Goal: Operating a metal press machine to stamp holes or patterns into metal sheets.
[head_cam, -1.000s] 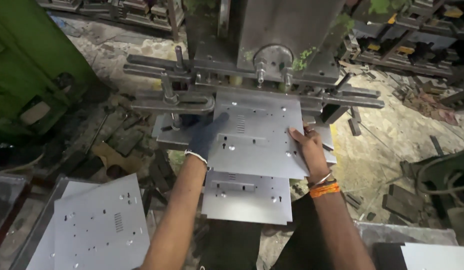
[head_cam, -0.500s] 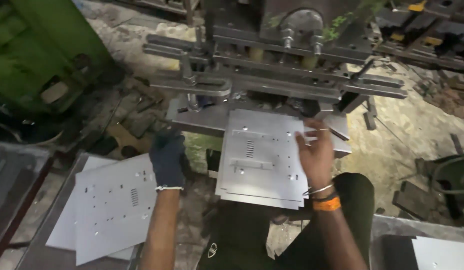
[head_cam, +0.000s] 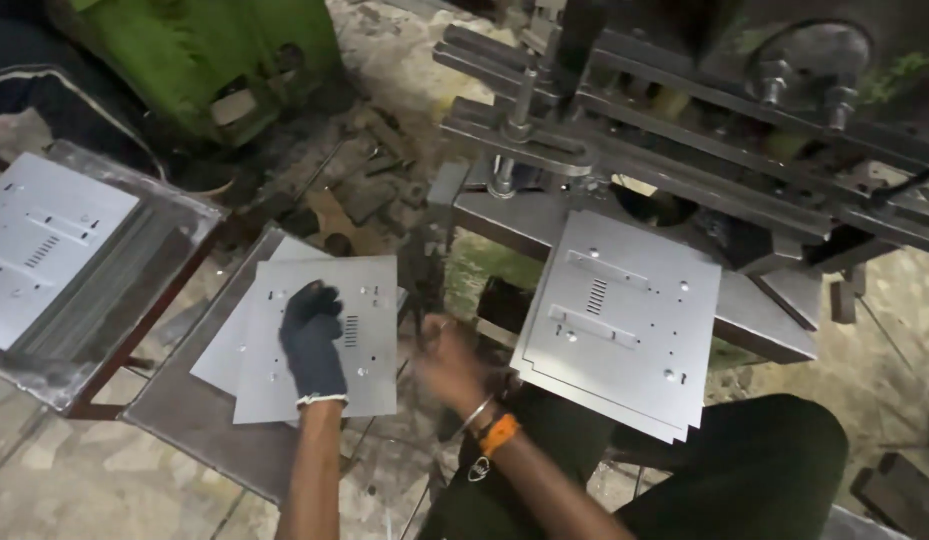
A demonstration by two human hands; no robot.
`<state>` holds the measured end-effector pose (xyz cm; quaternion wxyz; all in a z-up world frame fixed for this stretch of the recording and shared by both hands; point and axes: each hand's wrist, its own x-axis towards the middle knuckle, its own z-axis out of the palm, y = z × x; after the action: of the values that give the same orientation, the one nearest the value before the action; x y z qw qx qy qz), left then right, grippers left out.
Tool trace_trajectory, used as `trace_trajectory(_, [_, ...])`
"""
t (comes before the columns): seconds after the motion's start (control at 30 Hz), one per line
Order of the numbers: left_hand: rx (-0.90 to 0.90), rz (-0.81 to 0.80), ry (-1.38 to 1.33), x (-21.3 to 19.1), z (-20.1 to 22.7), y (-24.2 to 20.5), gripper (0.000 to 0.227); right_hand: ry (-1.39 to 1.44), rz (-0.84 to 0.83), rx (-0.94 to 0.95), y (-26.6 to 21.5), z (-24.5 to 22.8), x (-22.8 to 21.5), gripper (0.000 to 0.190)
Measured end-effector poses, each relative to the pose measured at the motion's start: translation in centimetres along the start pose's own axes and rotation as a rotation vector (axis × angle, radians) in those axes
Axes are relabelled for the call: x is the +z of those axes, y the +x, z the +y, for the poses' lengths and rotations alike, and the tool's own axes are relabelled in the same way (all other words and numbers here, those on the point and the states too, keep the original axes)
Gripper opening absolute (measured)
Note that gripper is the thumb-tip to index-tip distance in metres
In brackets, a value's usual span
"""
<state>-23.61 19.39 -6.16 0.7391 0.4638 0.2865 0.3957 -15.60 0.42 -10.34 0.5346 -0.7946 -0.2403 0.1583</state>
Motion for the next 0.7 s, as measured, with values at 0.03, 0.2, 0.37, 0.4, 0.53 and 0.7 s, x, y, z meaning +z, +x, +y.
trace_trajectory(0.03, [0.003,0.007,-0.001,-1.8,-0.5,0.3,0.052,0.0,-0.007,-0.003,0.2,3.9,2.4,0.052])
trace_trajectory(0.2, [-0.06,0.172,0.095,-7.2,-0.5,0.1,0.052,-0.047,-0.124,0.295,-1.7,6.4,6.4,0.055])
trace_trajectory(0.37, [-0.216,0.12,-0.065,-5.5,1.5,-0.8,0.043,-0.021,-0.187,0.24,-1.6,5.9,5.9,0.039])
trace_trajectory(0.4, [-0.258,0.105,-0.075,-4.9,1.7,-0.8,0.042,0.071,-0.159,0.217,-1.5,6.7,6.3,0.038])
trace_trajectory(0.53, [-0.231,0.09,0.045,-2.2,2.6,-1.6,0.047,0.109,-0.117,0.134,-1.4,7.4,6.3,0.04])
trace_trajectory(0.7, [-0.076,0.02,0.104,-3.0,2.0,-1.8,0.053,0.138,-0.194,0.292,-1.8,4.7,5.6,0.048])
